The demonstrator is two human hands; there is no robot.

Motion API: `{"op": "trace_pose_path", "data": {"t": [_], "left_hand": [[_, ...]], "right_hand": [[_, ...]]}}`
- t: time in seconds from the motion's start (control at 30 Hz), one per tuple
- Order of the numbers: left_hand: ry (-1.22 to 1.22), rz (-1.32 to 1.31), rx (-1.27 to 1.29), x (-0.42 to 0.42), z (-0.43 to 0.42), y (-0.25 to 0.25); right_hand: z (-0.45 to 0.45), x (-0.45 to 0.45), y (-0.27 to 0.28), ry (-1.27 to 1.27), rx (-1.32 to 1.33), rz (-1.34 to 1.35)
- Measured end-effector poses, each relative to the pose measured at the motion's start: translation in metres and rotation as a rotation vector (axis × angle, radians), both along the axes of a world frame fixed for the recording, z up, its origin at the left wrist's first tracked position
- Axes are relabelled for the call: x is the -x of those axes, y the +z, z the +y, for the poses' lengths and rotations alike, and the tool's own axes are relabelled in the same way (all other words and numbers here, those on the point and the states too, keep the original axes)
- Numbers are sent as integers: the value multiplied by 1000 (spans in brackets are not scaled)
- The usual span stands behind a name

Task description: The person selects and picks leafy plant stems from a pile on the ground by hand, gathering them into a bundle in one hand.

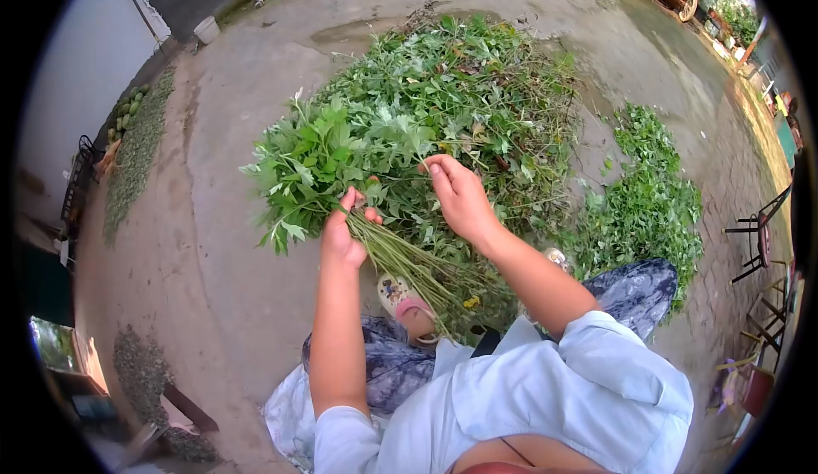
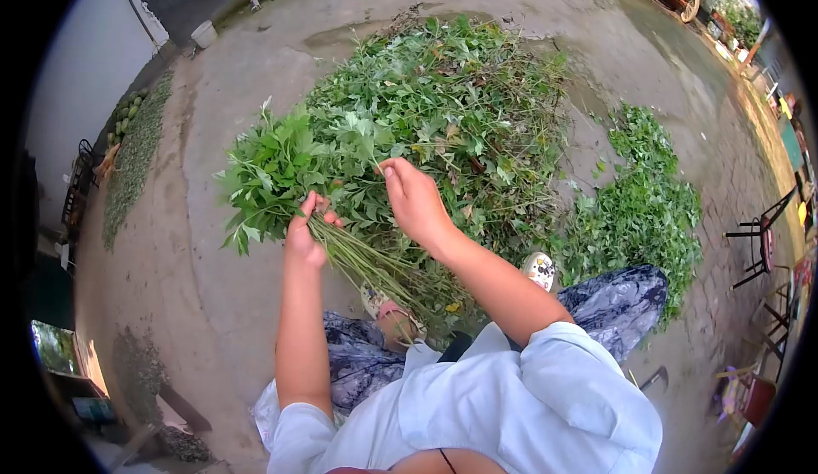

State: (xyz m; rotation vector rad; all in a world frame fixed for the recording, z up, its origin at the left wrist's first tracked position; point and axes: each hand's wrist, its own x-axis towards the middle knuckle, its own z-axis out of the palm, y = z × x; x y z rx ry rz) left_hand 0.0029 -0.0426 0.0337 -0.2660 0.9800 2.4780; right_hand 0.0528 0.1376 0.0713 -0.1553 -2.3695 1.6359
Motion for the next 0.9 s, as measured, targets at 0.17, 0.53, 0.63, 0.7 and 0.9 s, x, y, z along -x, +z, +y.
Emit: {"op": "trace_pose_path", "data": {"t": [0.17, 0.53, 0.63, 0.7, 0.9], "left_hand": [[23, 81, -17, 3, -5, -28], [120, -28, -67, 2, -3, -30], [158, -63, 34, 4, -9, -20], [178, -58, 98, 8, -14, -20], [101, -13, 215, 15, -19, -20]], "right_hand": [[-37, 14, -10, 112, -249, 324], [-42, 16, -31, 519, -383, 403], [11, 48, -34, 552, -216, -193], [43, 74, -52, 119, -493, -125], [77, 124, -113, 49, -964, 233]]}}
